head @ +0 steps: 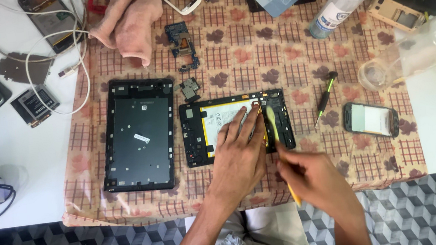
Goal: The person cleans the interior of a disassembled tablet using a toothbrush and a screwdriver. They scrub the battery area and surrounding components while occasionally adjusting the device's position on the table.
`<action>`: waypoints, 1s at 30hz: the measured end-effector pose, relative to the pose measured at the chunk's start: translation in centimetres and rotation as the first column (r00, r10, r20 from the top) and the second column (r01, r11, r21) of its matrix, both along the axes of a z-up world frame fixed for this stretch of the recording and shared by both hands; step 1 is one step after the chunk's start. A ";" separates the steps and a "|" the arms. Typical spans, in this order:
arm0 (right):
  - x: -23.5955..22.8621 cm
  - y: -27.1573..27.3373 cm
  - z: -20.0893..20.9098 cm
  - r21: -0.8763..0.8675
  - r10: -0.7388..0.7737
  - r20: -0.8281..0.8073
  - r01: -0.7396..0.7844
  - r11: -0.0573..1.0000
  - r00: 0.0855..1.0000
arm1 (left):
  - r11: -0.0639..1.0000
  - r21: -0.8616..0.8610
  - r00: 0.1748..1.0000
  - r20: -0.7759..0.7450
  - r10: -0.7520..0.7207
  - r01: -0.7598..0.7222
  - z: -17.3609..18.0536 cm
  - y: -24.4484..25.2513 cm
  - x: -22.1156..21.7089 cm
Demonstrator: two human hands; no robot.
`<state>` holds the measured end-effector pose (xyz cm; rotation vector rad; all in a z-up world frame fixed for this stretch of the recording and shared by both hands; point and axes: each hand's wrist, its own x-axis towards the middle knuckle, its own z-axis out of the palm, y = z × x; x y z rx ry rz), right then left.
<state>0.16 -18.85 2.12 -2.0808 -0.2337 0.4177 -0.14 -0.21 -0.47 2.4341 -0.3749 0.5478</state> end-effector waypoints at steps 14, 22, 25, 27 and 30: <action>-3.0 -7.3 -0.9 -0.086 -0.026 -0.095 0.018 0.996 0.995 | 0.982 -0.186 0.991 -0.125 -0.049 0.025 1.0 0.4 -0.1; -3.7 -9.7 -4.9 -0.058 -0.132 0.088 0.137 0.989 0.987 | 0.213 -0.956 0.949 0.139 -0.284 0.204 4.3 7.3 -4.4; -3.8 -9.4 -4.6 -0.050 -0.186 0.062 0.189 0.981 0.981 | 0.267 -0.951 0.969 0.097 -0.228 0.158 5.7 8.4 -5.9; -5.1 -6.8 -4.3 -0.038 -0.076 0.095 0.080 0.996 0.993 | 0.288 -0.948 0.977 0.079 -0.197 0.135 6.1 8.2 -6.1; -8.1 -1.2 -4.4 -0.192 0.112 -0.142 -0.138 0.972 0.984 | 0.300 -0.948 0.984 0.061 -0.165 0.109 5.7 7.3 -6.0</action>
